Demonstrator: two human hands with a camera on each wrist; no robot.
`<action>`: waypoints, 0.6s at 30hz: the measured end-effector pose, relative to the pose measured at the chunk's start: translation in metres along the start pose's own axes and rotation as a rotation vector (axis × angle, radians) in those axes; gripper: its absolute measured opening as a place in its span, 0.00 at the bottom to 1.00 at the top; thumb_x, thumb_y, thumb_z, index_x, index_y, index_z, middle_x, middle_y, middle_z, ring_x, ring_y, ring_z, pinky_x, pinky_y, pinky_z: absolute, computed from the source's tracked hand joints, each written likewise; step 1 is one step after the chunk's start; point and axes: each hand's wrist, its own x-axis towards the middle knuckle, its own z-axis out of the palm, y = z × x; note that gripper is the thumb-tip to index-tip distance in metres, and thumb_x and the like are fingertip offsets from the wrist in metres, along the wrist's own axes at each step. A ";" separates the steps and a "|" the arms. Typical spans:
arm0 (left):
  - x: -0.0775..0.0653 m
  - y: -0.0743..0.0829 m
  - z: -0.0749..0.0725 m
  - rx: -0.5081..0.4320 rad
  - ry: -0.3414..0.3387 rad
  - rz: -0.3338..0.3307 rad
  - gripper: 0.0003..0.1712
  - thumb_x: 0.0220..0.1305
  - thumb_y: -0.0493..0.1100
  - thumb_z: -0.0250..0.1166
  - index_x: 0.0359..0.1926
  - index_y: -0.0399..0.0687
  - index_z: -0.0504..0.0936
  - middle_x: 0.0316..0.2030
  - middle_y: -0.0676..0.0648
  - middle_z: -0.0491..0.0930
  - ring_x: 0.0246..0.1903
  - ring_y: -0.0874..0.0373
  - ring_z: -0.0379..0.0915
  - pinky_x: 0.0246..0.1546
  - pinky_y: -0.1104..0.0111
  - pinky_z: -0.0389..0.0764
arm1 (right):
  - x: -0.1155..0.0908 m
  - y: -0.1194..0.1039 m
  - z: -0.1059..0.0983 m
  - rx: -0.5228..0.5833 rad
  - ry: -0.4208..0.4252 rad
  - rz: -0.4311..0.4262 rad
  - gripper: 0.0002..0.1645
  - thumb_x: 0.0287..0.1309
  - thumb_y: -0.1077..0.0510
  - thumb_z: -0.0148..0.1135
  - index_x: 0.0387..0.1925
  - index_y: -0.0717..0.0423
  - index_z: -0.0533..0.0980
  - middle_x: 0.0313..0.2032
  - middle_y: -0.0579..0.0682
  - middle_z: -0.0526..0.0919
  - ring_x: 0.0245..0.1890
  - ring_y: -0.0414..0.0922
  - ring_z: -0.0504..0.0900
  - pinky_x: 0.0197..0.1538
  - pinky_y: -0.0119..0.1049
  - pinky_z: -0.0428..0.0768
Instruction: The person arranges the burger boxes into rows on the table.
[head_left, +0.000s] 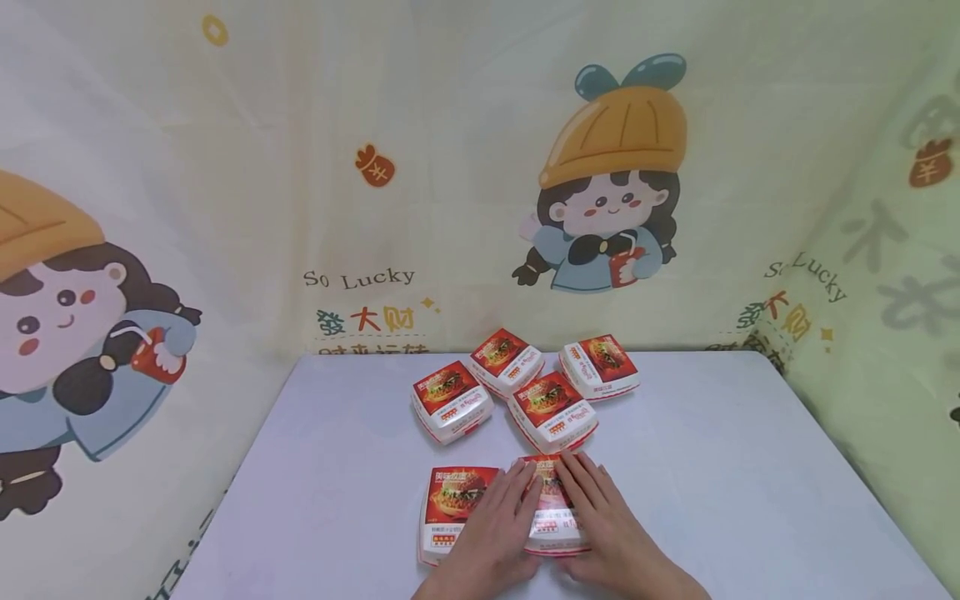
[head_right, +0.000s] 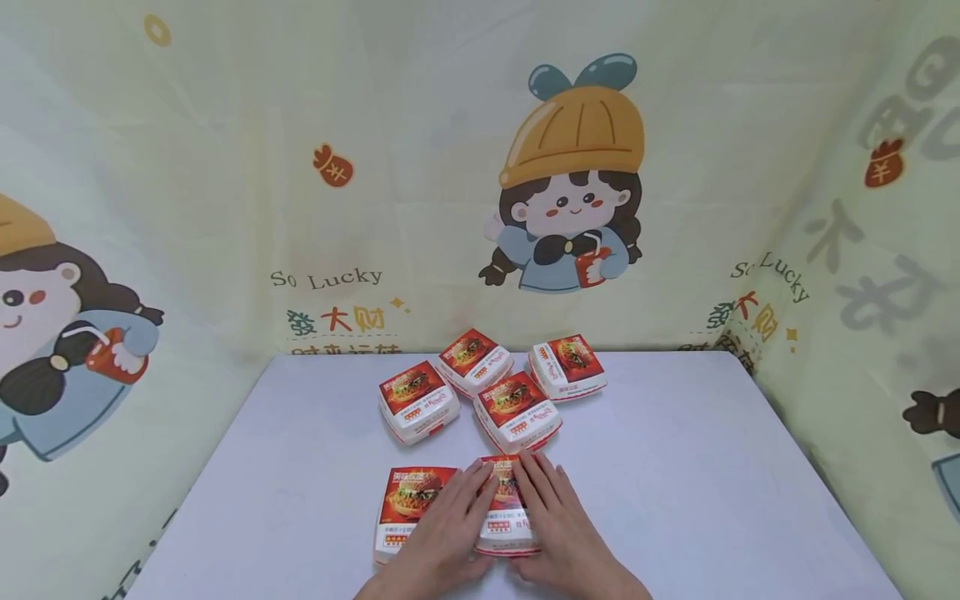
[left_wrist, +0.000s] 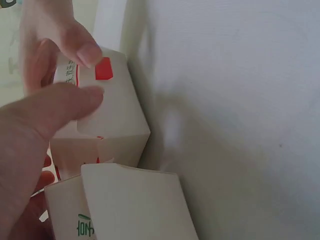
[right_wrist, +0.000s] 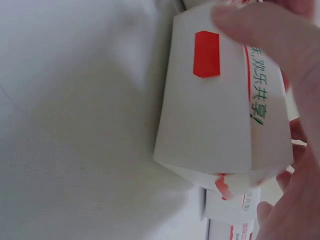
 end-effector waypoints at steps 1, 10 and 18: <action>0.000 0.000 0.000 -0.012 -0.002 -0.001 0.55 0.52 0.65 0.72 0.74 0.45 0.61 0.75 0.46 0.57 0.76 0.50 0.50 0.74 0.57 0.61 | 0.000 0.001 -0.001 0.009 0.013 -0.010 0.72 0.31 0.33 0.80 0.75 0.57 0.57 0.75 0.55 0.59 0.74 0.53 0.55 0.75 0.24 0.24; 0.000 -0.003 -0.002 -0.109 0.015 -0.002 0.55 0.55 0.70 0.68 0.75 0.48 0.59 0.76 0.47 0.56 0.76 0.51 0.51 0.74 0.55 0.61 | -0.001 0.011 -0.007 0.099 0.095 -0.021 0.60 0.47 0.34 0.71 0.74 0.60 0.59 0.73 0.58 0.62 0.72 0.54 0.56 0.76 0.22 0.30; 0.009 -0.003 -0.008 -0.123 -0.010 -0.036 0.50 0.63 0.72 0.58 0.76 0.49 0.58 0.77 0.48 0.53 0.77 0.53 0.47 0.74 0.54 0.60 | 0.002 0.015 -0.012 0.122 0.106 0.059 0.55 0.50 0.38 0.71 0.73 0.57 0.61 0.73 0.56 0.63 0.72 0.54 0.56 0.74 0.18 0.30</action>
